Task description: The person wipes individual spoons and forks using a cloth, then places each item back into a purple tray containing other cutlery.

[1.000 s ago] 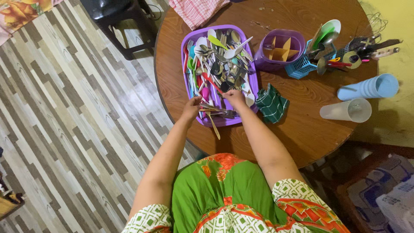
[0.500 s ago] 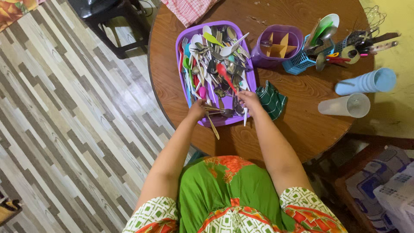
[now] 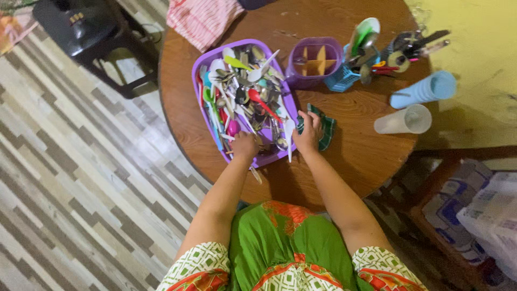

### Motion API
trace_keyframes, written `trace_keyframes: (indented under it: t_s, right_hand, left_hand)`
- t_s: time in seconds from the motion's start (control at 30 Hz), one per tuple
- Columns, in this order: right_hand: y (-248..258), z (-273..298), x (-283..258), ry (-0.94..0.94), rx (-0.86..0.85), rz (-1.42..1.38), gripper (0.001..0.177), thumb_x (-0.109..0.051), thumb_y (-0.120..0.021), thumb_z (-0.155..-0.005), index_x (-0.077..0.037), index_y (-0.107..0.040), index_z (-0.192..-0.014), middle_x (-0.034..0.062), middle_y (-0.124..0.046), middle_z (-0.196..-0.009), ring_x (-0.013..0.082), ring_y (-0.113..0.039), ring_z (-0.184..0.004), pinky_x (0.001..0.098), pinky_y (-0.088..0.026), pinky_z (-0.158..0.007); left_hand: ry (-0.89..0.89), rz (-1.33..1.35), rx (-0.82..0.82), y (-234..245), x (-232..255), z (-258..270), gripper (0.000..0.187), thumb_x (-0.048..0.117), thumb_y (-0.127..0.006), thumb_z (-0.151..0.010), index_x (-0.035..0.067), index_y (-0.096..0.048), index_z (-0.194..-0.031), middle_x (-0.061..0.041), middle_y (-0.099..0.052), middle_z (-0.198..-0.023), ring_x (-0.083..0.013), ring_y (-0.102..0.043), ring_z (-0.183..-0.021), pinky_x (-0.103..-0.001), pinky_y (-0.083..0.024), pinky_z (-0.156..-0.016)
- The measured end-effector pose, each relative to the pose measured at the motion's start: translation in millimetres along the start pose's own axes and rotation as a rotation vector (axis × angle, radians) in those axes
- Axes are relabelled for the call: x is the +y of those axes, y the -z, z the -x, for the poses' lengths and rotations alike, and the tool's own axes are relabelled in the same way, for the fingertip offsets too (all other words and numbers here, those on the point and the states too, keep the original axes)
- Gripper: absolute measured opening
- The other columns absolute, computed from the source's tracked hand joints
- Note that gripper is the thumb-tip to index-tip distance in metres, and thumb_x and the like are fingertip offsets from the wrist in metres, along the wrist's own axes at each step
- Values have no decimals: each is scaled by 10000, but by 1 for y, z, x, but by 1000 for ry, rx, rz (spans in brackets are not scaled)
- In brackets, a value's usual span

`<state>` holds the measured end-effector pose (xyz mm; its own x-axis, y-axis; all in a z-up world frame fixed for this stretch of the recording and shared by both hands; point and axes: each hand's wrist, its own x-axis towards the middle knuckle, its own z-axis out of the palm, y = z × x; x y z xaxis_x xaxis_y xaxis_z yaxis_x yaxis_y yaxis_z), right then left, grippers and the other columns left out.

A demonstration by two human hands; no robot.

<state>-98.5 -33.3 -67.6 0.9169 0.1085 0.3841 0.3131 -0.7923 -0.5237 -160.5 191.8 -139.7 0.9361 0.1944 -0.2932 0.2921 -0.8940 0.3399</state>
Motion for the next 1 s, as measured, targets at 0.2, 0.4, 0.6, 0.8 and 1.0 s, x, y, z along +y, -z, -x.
trace_keyframes:
  t_s: [0.2, 0.4, 0.6, 0.8, 1.0]
  right_hand:
    - [-1, 17, 47, -254, -211, 24, 849, -147, -847, -666, -103, -500, -1440, 232, -538, -1314, 447, -514, -1200, 519, -448, -939]
    - [-16, 23, 88, -354, -304, 103, 467, -261, -847, -802, -132, -665, -1213, 148, -684, -1221, 380, -623, -1188, 450, -509, -1007]
    - [-9, 1, 73, -68, 143, -51, 534, -284, -825, -924, 87, -593, -1230, 298, -630, -1200, 431, -603, -1103, 460, -482, -934]
    - [35, -28, 20, -459, -114, -799, 291, -229, -748, -955, -30, -614, -1121, 61, -664, -1019, 171, -604, -948, 335, -505, -854]
    - [114, -65, -48, 13, -241, -1036, 410, -189, -723, -977, -61, -555, -1328, 68, -621, -1254, 185, -576, -1182, 361, -443, -1051]
  left_hand:
    - [-59, 143, 128, 24, 5, 5, 293, 133, -652, -853, 248, -752, -1103, -169, -643, -1098, -421, -612, -1035, -543, -513, -856]
    - [-139, 302, 272, 83, 17, 17, 284, 162, -750, -803, 224, -723, -1079, -126, -637, -1001, -358, -643, -914, -469, -525, -767]
    - [-344, 302, 597, 159, 46, 31, 202, 214, -733, -844, 149, -703, -1032, -113, -628, -887, -352, -620, -835, -483, -479, -715]
    - [-281, 647, 695, 191, 73, 23, 266, 265, -543, -1089, 69, -659, -952, -116, -633, -897, -302, -611, -842, -437, -475, -755]
    - [-271, 1378, 268, 186, 122, 8, 321, 309, -463, -1098, 48, -602, -972, -70, -576, -789, -226, -554, -668, -377, -442, -636]
